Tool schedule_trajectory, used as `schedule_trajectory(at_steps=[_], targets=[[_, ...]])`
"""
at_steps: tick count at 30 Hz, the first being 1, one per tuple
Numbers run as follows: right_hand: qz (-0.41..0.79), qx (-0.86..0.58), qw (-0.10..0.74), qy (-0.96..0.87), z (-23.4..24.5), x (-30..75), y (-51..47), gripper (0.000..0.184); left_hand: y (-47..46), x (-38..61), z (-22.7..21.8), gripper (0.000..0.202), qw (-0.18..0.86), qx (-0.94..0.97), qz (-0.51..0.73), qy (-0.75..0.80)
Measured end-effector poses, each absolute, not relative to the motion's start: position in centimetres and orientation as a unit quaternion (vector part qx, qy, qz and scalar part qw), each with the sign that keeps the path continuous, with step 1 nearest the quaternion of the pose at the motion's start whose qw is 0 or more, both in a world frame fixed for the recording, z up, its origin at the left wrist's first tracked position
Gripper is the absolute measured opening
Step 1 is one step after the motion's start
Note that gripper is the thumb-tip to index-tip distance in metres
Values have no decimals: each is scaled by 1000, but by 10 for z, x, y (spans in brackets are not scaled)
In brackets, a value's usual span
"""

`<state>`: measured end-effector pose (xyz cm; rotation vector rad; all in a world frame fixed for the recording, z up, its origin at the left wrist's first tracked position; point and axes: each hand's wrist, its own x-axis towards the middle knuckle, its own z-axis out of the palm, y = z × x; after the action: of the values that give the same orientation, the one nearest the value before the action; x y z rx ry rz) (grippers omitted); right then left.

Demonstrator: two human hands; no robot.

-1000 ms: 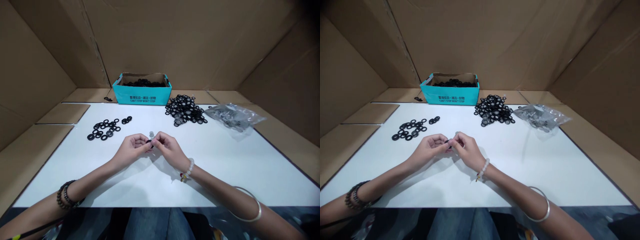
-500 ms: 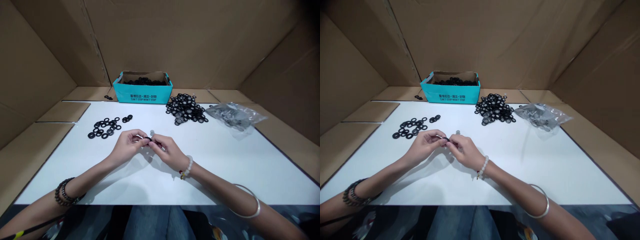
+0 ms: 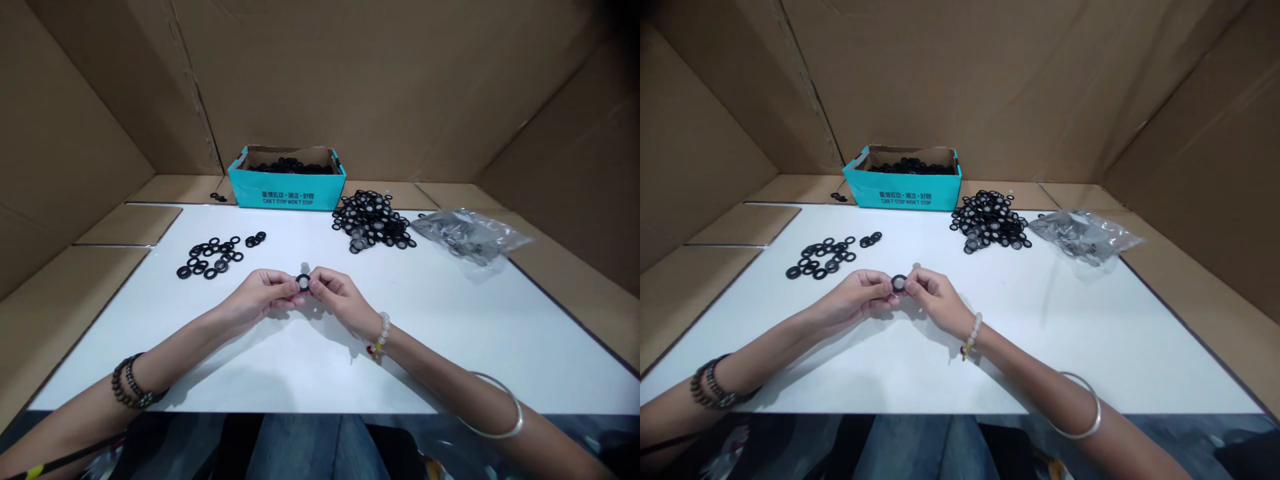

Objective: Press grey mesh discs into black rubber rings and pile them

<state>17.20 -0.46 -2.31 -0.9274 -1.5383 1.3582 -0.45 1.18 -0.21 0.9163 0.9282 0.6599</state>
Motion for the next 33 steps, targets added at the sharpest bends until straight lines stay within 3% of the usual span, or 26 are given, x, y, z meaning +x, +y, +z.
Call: schedule_trajectory(at_steps=[9,12,15,21,26,33], targets=[[681,-335,386,-524,-30,171,-3,43,15,-6,-11,13,799,332,280,416],[679,-334,376,-535,-29,172,-3,41,15,-6,-11,13,805,326,274,413],[586,-352,378,-624,-25,176,-4,32,16,-7,-12,12,802,327,279,415],[269,-336,388,-815,-16,185,-4,25,16,-7,-13,13,784,359,290,415],[218,-312,420,-824,-14,186,-3,17,14,-6,-9,10,784,379,275,407],[248,-293,433,-816,-14,185,-3,18,13,-6,-6,17,782,417,246,393]])
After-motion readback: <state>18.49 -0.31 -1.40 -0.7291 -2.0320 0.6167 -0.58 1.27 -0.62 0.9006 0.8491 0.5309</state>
